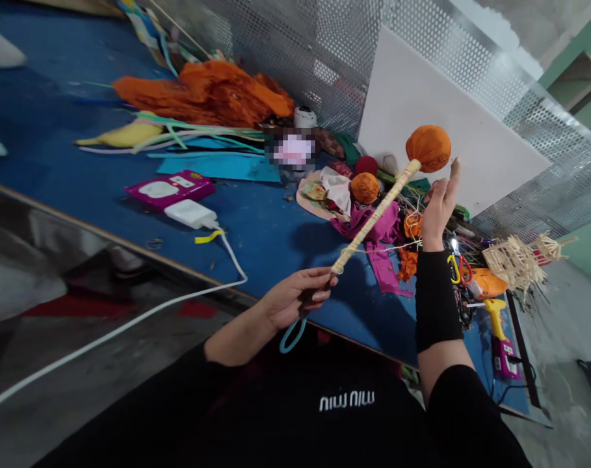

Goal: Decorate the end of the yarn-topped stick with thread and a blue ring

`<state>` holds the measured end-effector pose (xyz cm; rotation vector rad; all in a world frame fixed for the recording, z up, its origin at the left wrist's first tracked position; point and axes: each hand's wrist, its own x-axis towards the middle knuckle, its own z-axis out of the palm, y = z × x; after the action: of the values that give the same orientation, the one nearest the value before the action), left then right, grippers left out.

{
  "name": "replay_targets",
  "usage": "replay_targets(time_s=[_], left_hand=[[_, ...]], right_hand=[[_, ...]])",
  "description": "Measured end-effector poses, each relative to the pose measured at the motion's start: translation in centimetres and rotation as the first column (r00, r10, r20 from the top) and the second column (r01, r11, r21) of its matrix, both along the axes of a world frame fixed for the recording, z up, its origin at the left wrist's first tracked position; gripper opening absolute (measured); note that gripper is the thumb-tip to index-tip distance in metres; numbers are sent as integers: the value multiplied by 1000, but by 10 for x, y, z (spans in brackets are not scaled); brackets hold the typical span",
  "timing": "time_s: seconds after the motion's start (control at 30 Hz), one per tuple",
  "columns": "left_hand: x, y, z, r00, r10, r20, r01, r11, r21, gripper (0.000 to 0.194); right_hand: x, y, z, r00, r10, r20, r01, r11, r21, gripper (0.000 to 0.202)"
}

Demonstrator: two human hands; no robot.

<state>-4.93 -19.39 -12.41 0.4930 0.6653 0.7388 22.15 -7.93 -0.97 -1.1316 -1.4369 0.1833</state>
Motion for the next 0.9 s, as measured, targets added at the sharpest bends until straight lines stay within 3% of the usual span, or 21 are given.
replay_targets(time_s=[0.1, 0.17, 0.27, 0.37, 0.43, 0.47, 0.53, 0.6, 0.67, 0.73, 0.83, 0.9], left_hand=[[-2, 4, 3, 1000, 10, 11, -10, 1000, 23, 22], [0, 11, 10, 999, 50, 5, -50, 998, 48, 21], [13, 30, 32, 992, 123, -38, -117, 984, 131, 22], [39, 57, 58, 970, 215, -114, -171, 934, 314, 21], [57, 76, 74, 936, 310, -165, -185, 835, 519, 22], [65, 86, 80, 913, 362, -189, -170, 756, 632, 24], [74, 104, 89, 831, 507, -230, -84, 522, 849, 22], [72, 122, 92, 707, 650, -278, 89, 309, 947, 26], [62, 136, 90, 576, 737, -354, 289, 222, 931, 30], [48, 147, 84, 498, 761, -415, 456, 177, 872, 32], [32, 157, 71, 496, 702, -512, 595, 154, 788, 33], [28, 161, 62, 537, 632, -559, 575, 211, 790, 32]], right_hand=[[6, -11, -5, 988, -131, -78, 137, 987, 81, 70], [8, -21, -11, 990, -129, -61, 133, 988, 76, 61], [2, -36, -25, 990, 138, 8, -137, 986, -94, 57], [-5, -43, -37, 905, 413, -103, -424, 860, -284, 73], [-4, -45, -37, 873, 448, -195, -488, 794, -363, 66], [1, -47, -34, 867, 450, -216, -499, 768, -402, 55], [18, -52, -24, 863, 446, -237, -504, 733, -457, 41], [43, -60, -10, 868, 412, -278, -496, 749, -439, 38], [72, -70, 2, 872, 337, -356, -456, 824, -337, 33], [100, -79, 11, 864, 255, -434, -377, 899, -222, 33], [134, -89, 16, 867, 118, -483, -217, 964, -155, 37], [149, -93, 15, 878, 9, -478, -102, 980, -170, 36]])
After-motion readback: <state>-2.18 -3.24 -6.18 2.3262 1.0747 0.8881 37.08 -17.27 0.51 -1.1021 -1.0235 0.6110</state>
